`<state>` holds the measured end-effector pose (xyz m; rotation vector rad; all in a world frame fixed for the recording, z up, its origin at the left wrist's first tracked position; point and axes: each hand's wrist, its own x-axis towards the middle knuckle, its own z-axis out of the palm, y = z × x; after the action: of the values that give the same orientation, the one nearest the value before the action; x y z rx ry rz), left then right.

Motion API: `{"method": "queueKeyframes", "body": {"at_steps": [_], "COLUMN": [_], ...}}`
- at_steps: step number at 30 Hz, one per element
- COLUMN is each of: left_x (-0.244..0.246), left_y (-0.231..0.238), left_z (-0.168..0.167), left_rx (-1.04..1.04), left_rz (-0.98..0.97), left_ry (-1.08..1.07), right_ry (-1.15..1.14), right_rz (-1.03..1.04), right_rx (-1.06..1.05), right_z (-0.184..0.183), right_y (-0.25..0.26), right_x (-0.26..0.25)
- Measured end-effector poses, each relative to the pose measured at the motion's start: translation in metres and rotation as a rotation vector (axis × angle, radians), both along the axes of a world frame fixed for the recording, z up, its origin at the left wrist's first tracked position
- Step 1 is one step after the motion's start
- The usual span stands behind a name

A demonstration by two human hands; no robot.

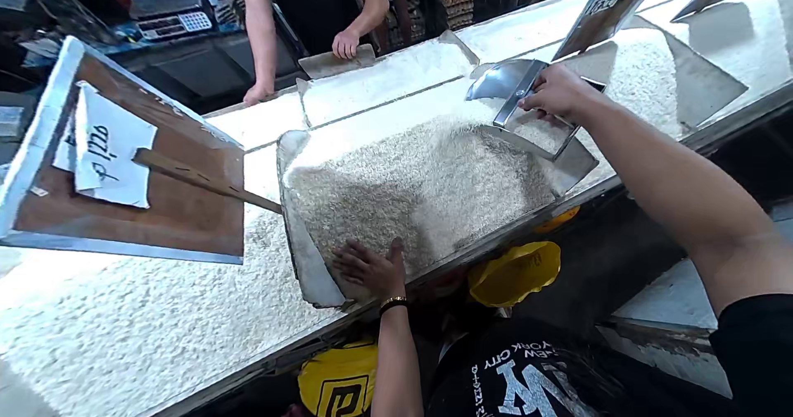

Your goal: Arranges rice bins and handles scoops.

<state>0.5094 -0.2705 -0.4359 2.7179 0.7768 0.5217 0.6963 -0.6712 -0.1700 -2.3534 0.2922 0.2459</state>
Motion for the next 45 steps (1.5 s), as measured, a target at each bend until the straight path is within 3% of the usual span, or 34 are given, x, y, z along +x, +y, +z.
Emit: {"method": "queueKeyframes", "body": {"at_steps": [8, 16, 22, 28, 37, 42, 45], "left_x": [0.002, 0.001, 0.000, 0.000, -0.005, -0.014, -0.014], "left_y": [-0.001, 0.000, 0.001, 0.002, 0.002, -0.003, -0.013], "left_z": [-0.001, -0.002, -0.003, -0.003, -0.002, 0.001, -0.007], "left_rx": [0.013, -0.020, -0.006, -0.013, -0.014, 0.060, 0.100], "left_rz": [0.001, -0.013, -0.001, 0.000, -0.084, -0.360, -0.447], "left_ry": [0.007, -0.008, 0.012, 0.017, 0.026, -0.014, -0.144], "right_ry": [-0.045, -0.065, -0.071, -0.085, -0.066, -0.068, -0.042], "right_rz": [-0.081, -0.159, -0.107, -0.076, 0.050, 0.114, 0.147], "right_rx": [-0.343, -0.029, -0.330, -0.497, -0.427, -0.346, -0.310], "right_z": [0.010, 0.000, 0.000, 0.015, 0.017, 0.012, 0.015], "right_y": [-0.059, -0.065, -0.081, -0.065, -0.026, 0.011, 0.042], "right_x": [0.006, 0.009, 0.019, 0.011, 0.012, 0.015, 0.012]}}
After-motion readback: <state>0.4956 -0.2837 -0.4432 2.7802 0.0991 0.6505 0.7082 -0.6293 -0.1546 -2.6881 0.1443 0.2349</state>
